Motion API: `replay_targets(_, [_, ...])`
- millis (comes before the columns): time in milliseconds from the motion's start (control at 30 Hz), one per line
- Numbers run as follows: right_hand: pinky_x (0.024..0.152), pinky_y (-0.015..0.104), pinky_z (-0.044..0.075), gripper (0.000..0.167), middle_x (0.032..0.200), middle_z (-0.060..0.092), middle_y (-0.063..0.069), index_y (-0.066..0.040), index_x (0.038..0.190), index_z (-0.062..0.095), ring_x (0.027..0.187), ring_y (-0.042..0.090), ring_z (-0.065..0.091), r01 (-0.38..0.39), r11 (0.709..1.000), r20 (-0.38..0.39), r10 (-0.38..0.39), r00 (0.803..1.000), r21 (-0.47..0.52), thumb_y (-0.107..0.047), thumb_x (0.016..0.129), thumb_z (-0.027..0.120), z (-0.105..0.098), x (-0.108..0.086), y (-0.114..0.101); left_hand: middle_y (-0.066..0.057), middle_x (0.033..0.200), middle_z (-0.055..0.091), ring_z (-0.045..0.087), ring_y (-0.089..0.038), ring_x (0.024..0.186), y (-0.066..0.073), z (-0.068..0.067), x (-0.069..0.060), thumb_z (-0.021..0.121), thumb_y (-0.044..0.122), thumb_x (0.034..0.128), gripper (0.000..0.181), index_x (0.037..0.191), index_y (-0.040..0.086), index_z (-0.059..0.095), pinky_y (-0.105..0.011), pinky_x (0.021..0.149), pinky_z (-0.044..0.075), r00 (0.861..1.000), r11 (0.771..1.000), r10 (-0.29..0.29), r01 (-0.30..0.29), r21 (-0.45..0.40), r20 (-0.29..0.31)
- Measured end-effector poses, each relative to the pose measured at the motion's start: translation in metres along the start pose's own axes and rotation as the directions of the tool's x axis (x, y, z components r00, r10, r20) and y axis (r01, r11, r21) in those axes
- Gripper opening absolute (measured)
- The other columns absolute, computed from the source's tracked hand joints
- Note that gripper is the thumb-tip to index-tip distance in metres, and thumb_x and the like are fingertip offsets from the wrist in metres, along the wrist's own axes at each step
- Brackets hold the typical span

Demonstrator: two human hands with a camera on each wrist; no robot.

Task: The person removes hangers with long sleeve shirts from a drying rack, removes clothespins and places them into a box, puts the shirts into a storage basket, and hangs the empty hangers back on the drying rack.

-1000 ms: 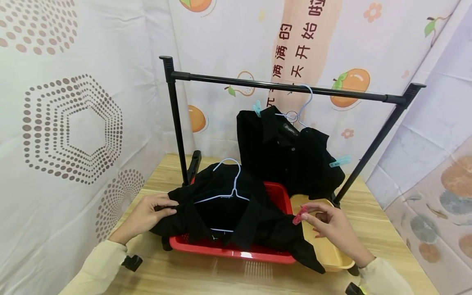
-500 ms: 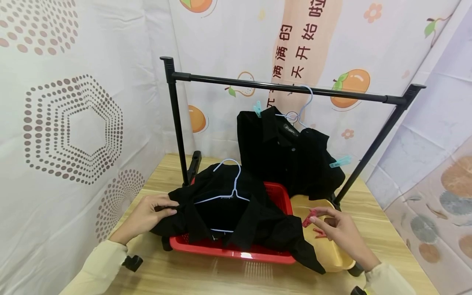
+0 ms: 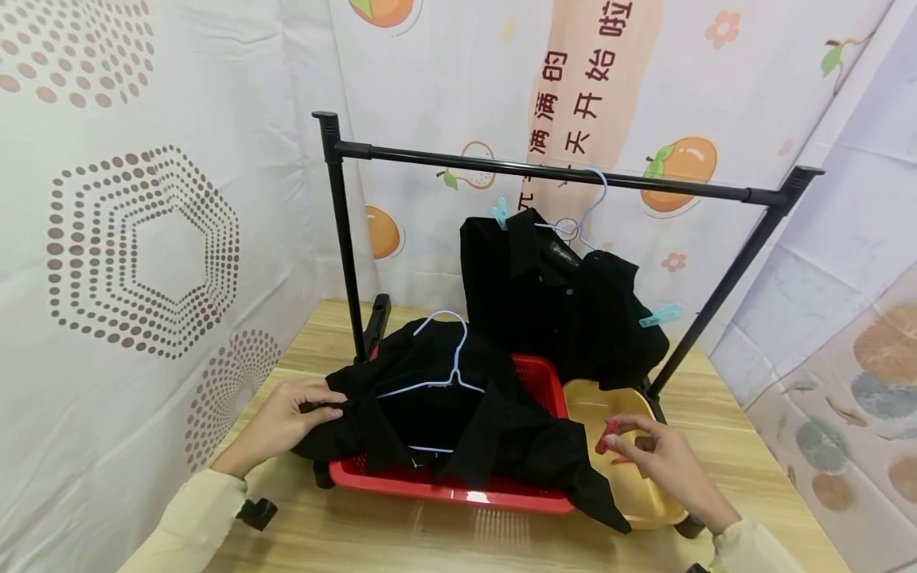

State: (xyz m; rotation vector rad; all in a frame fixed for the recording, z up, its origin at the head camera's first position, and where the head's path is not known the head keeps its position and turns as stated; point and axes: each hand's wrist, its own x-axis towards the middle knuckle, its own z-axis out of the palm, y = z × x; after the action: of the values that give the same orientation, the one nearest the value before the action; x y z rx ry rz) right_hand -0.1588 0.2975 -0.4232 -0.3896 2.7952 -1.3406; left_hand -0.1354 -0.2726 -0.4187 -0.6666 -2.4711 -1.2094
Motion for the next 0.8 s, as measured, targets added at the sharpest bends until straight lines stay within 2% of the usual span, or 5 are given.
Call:
replay_targets(100, [0.047,0.028,0.044,0.035,0.090,0.076,0.006,-0.010,0.122,0.069,0.050,0.011,0.051,0.003,0.999,0.024,-0.002,1.000,-0.038,-0.033,0.096,0.074,0.002,-0.001,0.008,0.004,0.080,0.068,0.049,-0.005,0.063,0.000,0.000,-0.001,0.079,-0.007,0.0841,0.025,0.104,0.009,0.082,-0.026,0.055,0.046,1.000,1.000,-0.015,0.015,-0.004,0.006])
replay_targets(233, [0.046,0.027,0.043,0.033,0.087,0.075,0.005,-0.005,0.119,0.070,0.048,0.006,0.045,0.056,0.995,0.052,-0.052,0.997,-0.085,-0.027,0.096,0.075,0.003,0.001,0.017,0.005,0.080,0.067,0.049,-0.006,0.063,-0.001,0.000,-0.002,0.079,-0.005,0.0854,0.023,0.105,0.007,0.082,-0.027,0.055,0.046,1.000,1.000,-0.024,0.024,-0.017,0.009])
replay_targets(400, [0.048,0.027,0.046,0.032,0.093,0.073,0.001,-0.004,0.119,0.069,0.050,0.005,0.048,0.089,0.990,0.106,-0.077,0.991,-0.106,-0.023,0.094,0.078,0.002,0.004,0.025,0.011,0.076,0.063,0.047,-0.006,0.061,-0.002,-0.001,-0.001,0.079,-0.003,0.0863,0.022,0.105,0.008,0.082,-0.027,0.054,0.046,1.000,1.000,-0.017,0.017,-0.017,0.007])
replay_targets(600, [0.048,0.027,0.047,0.031,0.101,0.072,0.007,-0.001,0.118,0.070,0.052,0.004,0.051,0.156,0.975,0.162,-0.130,0.978,-0.157,-0.015,0.092,0.079,0.002,0.005,0.030,0.013,0.076,0.062,0.047,-0.006,0.061,-0.003,-0.001,0.001,0.079,-0.003,0.0859,0.023,0.105,0.010,0.082,-0.027,0.054,0.045,1.000,1.000,-0.003,0.004,-0.020,0.010])
replay_targets(800, [0.063,0.027,0.049,0.029,0.105,0.073,0.004,-0.006,0.114,0.073,0.083,0.015,0.066,0.201,0.946,0.224,-0.145,0.964,-0.255,-0.019,0.089,0.081,0.002,0.004,0.032,0.013,0.076,0.062,0.048,-0.006,0.061,-0.005,-0.001,0.001,0.080,-0.003,0.0854,0.023,0.104,0.009,0.082,-0.027,0.055,0.046,1.000,1.000,0.000,0.000,-0.025,0.010])
